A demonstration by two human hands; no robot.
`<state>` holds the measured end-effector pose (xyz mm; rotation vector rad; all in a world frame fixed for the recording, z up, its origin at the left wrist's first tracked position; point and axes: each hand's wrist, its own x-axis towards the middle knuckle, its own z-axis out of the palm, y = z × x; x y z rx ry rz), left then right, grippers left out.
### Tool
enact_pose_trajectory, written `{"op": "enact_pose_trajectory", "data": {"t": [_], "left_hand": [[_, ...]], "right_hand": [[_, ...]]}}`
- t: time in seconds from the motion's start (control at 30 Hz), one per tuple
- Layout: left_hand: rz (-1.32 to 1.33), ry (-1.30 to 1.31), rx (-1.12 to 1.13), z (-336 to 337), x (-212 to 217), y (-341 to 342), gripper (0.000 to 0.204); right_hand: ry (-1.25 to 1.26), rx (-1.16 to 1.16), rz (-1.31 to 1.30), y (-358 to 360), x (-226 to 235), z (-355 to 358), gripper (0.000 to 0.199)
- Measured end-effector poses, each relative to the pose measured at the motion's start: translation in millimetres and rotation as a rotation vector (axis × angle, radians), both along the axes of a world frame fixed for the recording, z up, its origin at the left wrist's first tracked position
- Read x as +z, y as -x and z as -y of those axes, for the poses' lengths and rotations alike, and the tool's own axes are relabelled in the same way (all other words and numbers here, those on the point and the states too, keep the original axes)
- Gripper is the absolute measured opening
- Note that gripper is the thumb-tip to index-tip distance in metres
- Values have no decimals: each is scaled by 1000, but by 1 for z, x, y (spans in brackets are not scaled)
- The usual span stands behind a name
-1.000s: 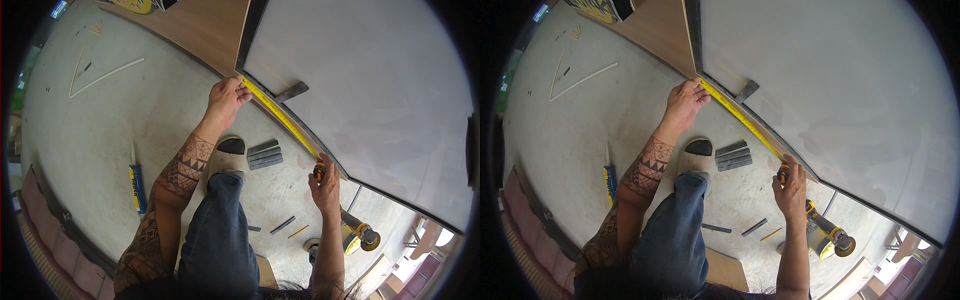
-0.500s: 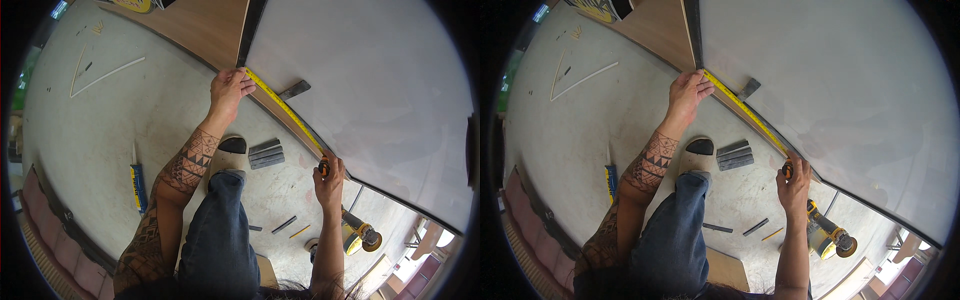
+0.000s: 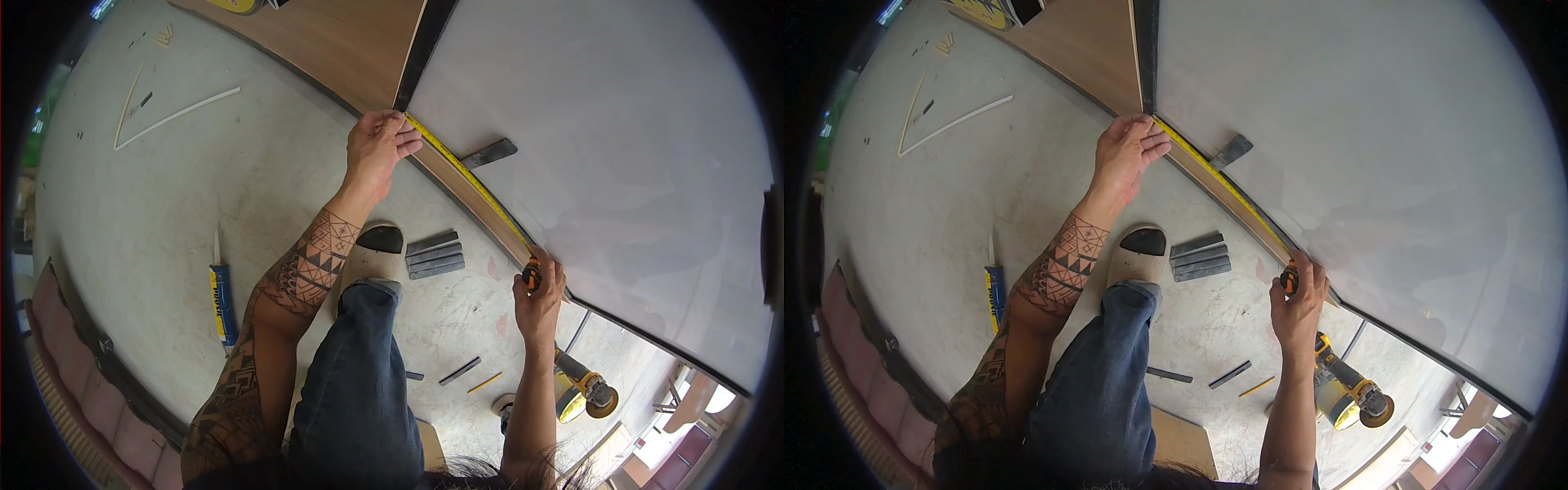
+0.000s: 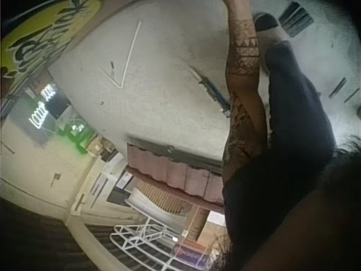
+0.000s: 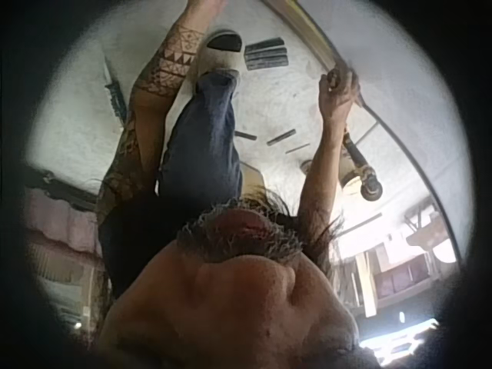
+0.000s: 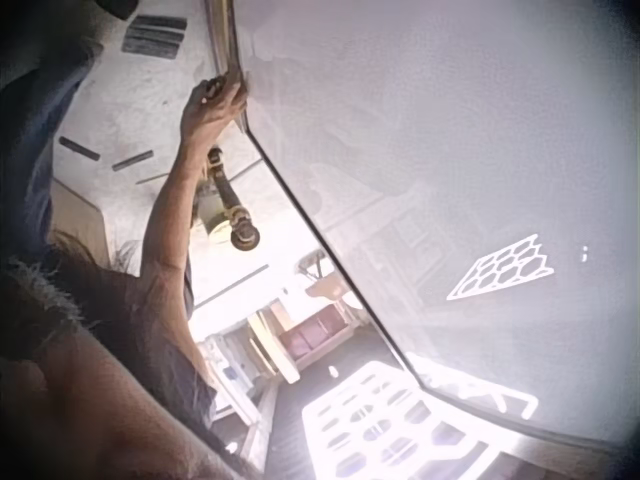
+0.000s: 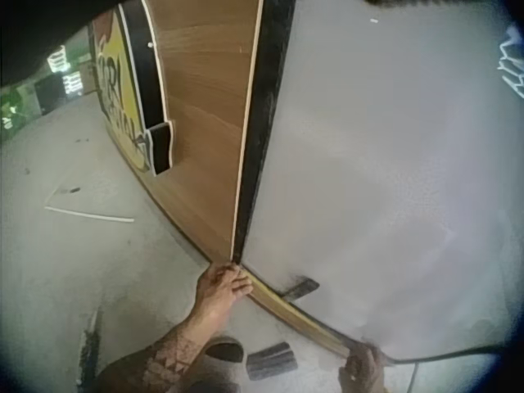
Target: The recorder applies adhesive or sealant to small black metal brackets and attaches them to the base of a cabinet or furniture piece, using a tape measure to ensure correct spacing.
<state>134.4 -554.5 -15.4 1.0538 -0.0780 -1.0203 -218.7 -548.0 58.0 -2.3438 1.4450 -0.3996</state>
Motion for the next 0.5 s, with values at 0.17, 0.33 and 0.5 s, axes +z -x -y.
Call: {"op": "enact_pose_trajectory", "data": {"t": [0.17,0.33,0.5], "left_hand": [[-12,6,-5,-1,2,0,15],[-21,-5,-4,0,3,-1,15],[-33,-9,3,1,5,2,17]], "right_hand": [[3,-17,-2,-2,0,-1,61],[-7,-7,-24,-1,1,1,61],[14,-11,-36,-2,7,1,62]]}}
